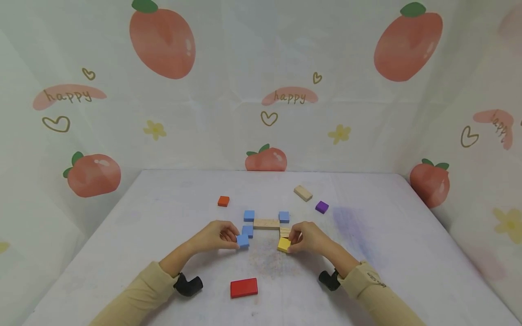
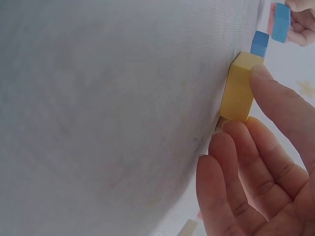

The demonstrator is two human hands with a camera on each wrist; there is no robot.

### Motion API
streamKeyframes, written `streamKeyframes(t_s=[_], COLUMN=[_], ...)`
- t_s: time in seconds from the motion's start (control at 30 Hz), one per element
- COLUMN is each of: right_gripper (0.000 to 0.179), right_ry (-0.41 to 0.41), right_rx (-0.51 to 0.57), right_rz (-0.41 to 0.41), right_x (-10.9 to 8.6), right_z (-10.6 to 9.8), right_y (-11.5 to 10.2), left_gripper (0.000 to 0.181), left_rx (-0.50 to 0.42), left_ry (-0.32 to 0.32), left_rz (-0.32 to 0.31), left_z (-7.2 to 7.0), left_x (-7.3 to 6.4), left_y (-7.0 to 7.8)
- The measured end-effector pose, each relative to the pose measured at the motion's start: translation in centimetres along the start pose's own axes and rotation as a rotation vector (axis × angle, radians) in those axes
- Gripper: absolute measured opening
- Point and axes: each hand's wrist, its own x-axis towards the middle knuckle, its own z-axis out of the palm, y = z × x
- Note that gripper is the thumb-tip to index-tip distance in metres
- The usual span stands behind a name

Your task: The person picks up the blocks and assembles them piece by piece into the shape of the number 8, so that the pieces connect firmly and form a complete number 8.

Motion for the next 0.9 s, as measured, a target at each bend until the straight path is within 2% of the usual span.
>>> streamKeyframes(t_s=[0.1,0.43,0.9], right_gripper=[0.020,0.020,0.020], right_ry=[-0.001,0.001,0.006], right_rx=[0.000,0.001,0.002], right_rz=[0.000,0.001,-0.001], right_x=[0.0,0.0,-0.1], right_z=[0.0,0.1,0.1], right_y=[0.0,0.1,0.1], left_gripper=[0.027,0.028,0.025], left_rx=[0.008,0.055,0.081], left_ry=[-0.003,0.010,0.023], left_rz=[0.006,-0.051,-0.037], left_z=[0.5,1.3,1.8], left_x=[0.0,0.1,0.3], left_y=[0.0,0.5,1.1])
